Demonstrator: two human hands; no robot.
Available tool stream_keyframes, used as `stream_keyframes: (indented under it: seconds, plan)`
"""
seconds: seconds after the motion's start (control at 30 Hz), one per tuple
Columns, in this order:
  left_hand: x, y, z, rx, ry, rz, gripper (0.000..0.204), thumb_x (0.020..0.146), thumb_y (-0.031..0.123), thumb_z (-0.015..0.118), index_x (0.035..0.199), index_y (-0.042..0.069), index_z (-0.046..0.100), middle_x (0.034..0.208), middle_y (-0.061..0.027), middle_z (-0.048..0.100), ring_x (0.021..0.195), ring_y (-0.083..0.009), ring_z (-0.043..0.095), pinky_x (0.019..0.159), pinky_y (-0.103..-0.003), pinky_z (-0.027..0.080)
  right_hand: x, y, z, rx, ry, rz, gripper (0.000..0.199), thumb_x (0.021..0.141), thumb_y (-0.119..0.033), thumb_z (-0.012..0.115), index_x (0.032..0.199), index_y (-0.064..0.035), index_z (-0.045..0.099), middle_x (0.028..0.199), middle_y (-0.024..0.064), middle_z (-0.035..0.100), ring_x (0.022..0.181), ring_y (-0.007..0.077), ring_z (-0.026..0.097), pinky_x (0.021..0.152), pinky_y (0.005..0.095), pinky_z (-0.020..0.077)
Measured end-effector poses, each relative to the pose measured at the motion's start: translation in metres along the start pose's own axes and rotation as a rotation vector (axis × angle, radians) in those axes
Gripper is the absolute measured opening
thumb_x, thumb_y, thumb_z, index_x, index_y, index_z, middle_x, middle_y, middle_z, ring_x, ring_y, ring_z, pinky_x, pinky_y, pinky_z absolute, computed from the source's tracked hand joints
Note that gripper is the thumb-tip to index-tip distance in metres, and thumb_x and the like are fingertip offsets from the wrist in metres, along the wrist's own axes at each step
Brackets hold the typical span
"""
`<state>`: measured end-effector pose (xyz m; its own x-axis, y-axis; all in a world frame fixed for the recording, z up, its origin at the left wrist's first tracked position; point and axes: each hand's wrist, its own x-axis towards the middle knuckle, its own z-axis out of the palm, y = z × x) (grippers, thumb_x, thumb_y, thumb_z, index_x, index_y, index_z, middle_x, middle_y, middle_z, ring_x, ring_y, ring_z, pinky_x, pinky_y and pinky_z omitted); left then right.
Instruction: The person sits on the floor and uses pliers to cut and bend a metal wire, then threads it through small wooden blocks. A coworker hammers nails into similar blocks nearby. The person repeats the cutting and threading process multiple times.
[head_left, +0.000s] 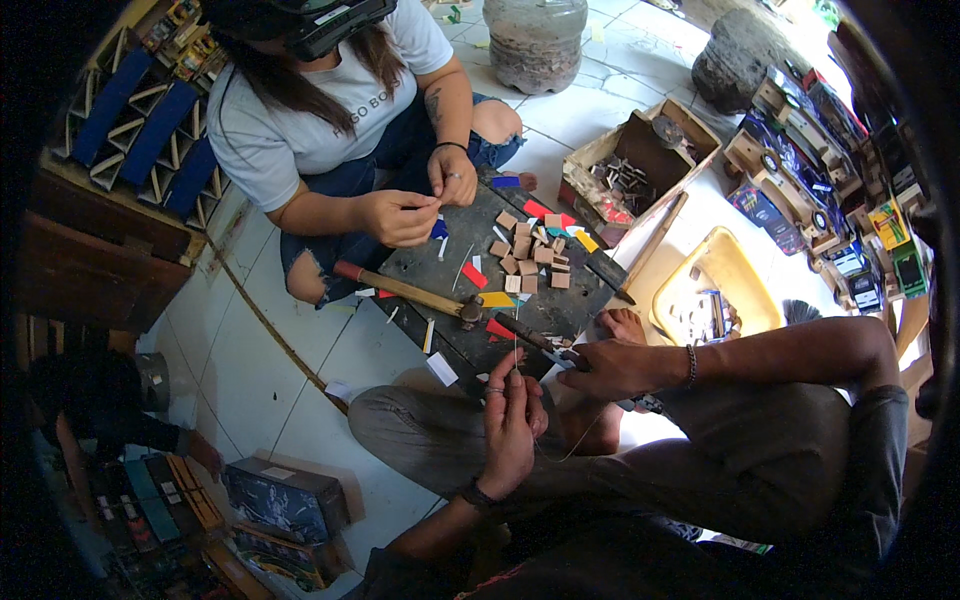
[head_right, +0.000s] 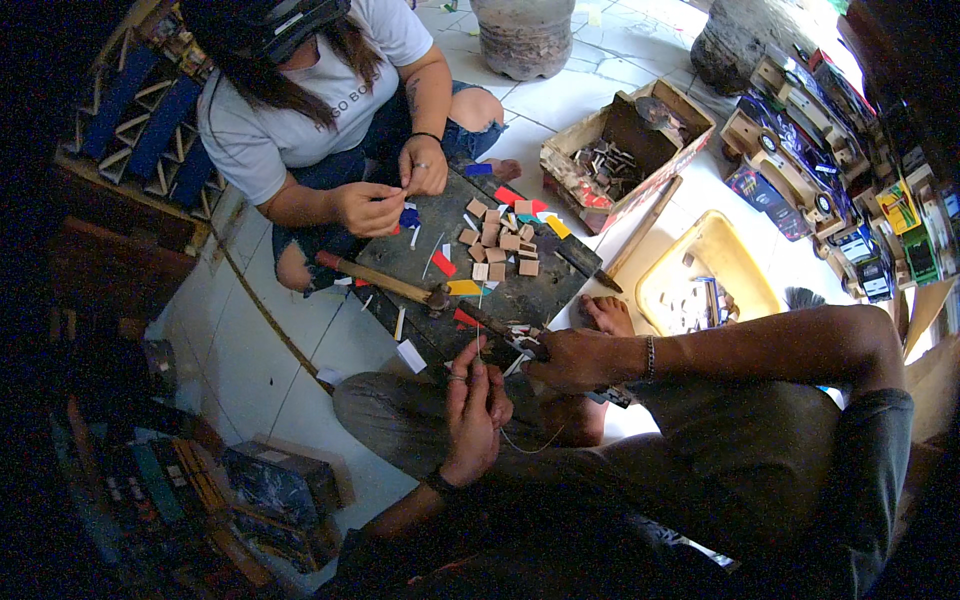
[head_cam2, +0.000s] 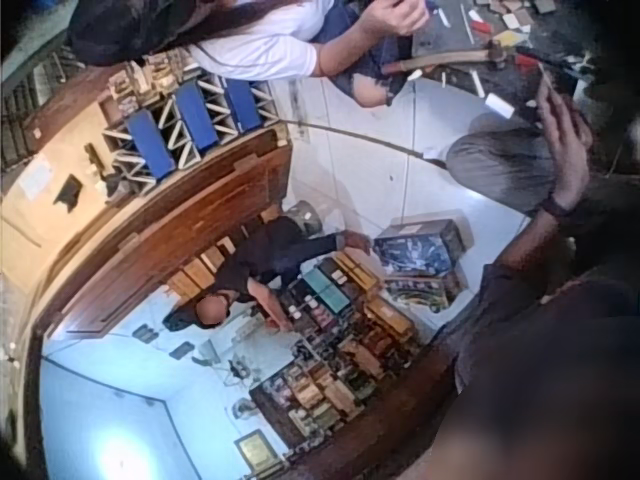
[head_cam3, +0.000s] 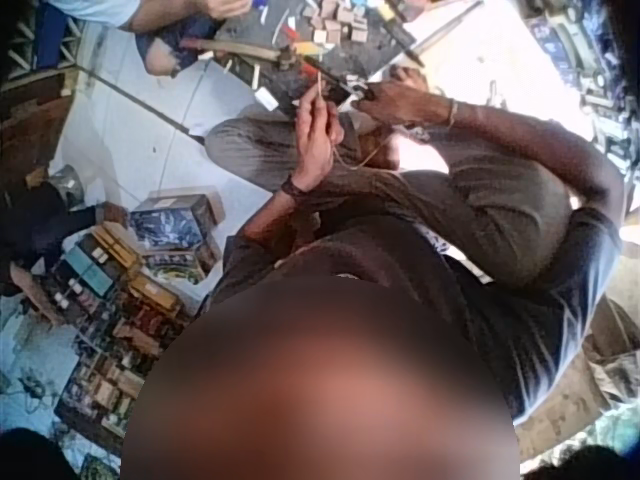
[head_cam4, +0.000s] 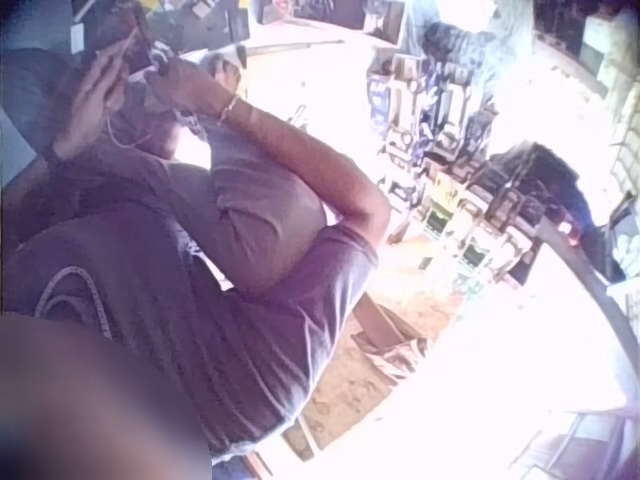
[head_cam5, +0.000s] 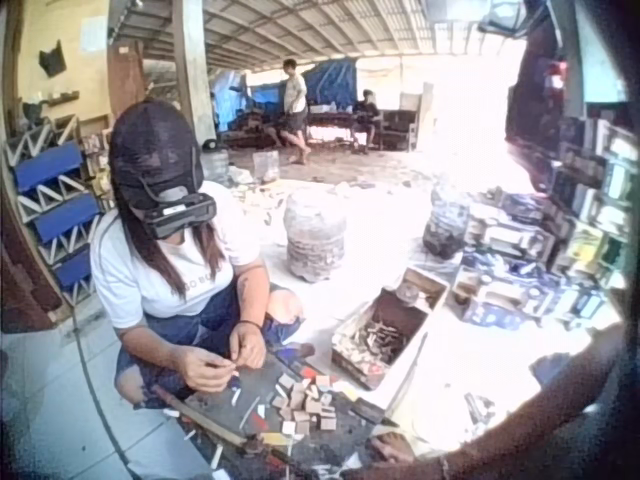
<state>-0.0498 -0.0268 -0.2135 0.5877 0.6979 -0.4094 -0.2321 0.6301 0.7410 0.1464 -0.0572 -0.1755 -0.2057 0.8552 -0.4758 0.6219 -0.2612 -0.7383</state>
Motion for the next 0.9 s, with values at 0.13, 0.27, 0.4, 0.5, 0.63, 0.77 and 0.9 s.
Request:
stream_keyframes:
  seconds: [0.13,0.27,0.4,0.5,0.63,0.77,0.9]
  plan:
    - [0.0007,-0.0003,0.0004,-0.002,0.001,-0.004,0.036,0.105,0.024,0.039,0.14,0.019,0.039,0.086,0.0012,0.049,0.052,-0.0029,0.034,0.047,-0.019,0.029,-0.0003,0.0055,0.0006,-0.015,-0.003,0.112,0.047,0.095,-0.04,0.049,0.113,0.0029,0.056,0.088,0.0261,0.066,0.083,0.0389,0.065,0.076,0.0462,0.0505]
    - [0.0008,-0.0009,0.0004,-0.013,0.015,-0.016,0.035,0.105,0.024,0.039,0.14,0.019,0.039,0.086,0.0016,0.049,0.052,-0.0026,0.034,0.047,-0.019,0.029,-0.0008,0.0036,-0.0008,-0.011,0.0,0.164,0.052,0.094,-0.044,0.049,0.103,0.0065,0.058,0.087,0.0262,0.066,0.085,0.0416,0.066,0.078,0.0479,0.0514]
    - [0.0015,-0.0019,0.0002,-0.009,0.011,-0.002,0.036,0.105,0.025,0.039,0.14,0.019,0.039,0.085,0.0017,0.049,0.052,-0.0025,0.034,0.046,-0.019,0.029,0.0015,0.0032,0.0004,-0.018,-0.041,0.176,0.052,0.095,-0.043,0.049,0.102,0.0082,0.057,0.088,0.0271,0.066,0.086,0.0415,0.066,0.077,0.0483,0.0514]
    - [0.0019,-0.0021,0.0,-0.006,0.008,0.0,0.036,0.105,0.025,0.04,0.14,0.018,0.038,0.085,0.0017,0.049,0.051,-0.0026,0.034,0.046,-0.02,0.028,0.0018,0.0048,0.0017,-0.059,-0.028,0.198,0.051,0.096,-0.045,0.048,0.099,0.0035,0.061,0.084,0.018,0.069,0.084,0.0312,0.067,0.08,0.0405,0.0495]
    - [0.0021,-0.0017,0.0004,-0.011,-0.001,0.002,0.036,0.104,0.026,0.04,0.14,0.017,0.038,0.086,0.0016,0.049,0.051,-0.0027,0.034,0.046,-0.02,0.028,0.0014,0.0035,0.0003,-0.042,-0.033,0.158,0.052,0.095,-0.044,0.048,0.101,0.0067,0.058,0.087,0.0254,0.066,0.086,0.0391,0.066,0.078,0.0466,0.0503]
    - [0.002,-0.0011,0.0007,-0.002,0.001,-0.007,0.036,0.104,0.026,0.04,0.14,0.017,0.038,0.086,0.0016,0.049,0.052,-0.0027,0.034,0.047,-0.02,0.029,0.0,-0.0003,0.0017,-0.036,-0.019,0.22,0.054,0.096,-0.048,0.046,0.105,0.004,0.059,0.09,0.0213,0.068,0.087,0.0337,0.066,0.082,0.0427,0.0494]
    - [0.0019,-0.001,0.0013,0.001,0.0,-0.003,0.036,0.104,0.026,0.04,0.139,0.017,0.038,0.086,0.0018,0.049,0.052,-0.0025,0.034,0.047,-0.019,0.028,-0.0006,0.0087,0.0052,0.082,-0.106,0.158,0.049,0.094,-0.027,0.051,0.135,-0.0004,0.045,0.09,0.026,0.065,0.076,0.0342,0.064,0.065,0.0417,0.0506]
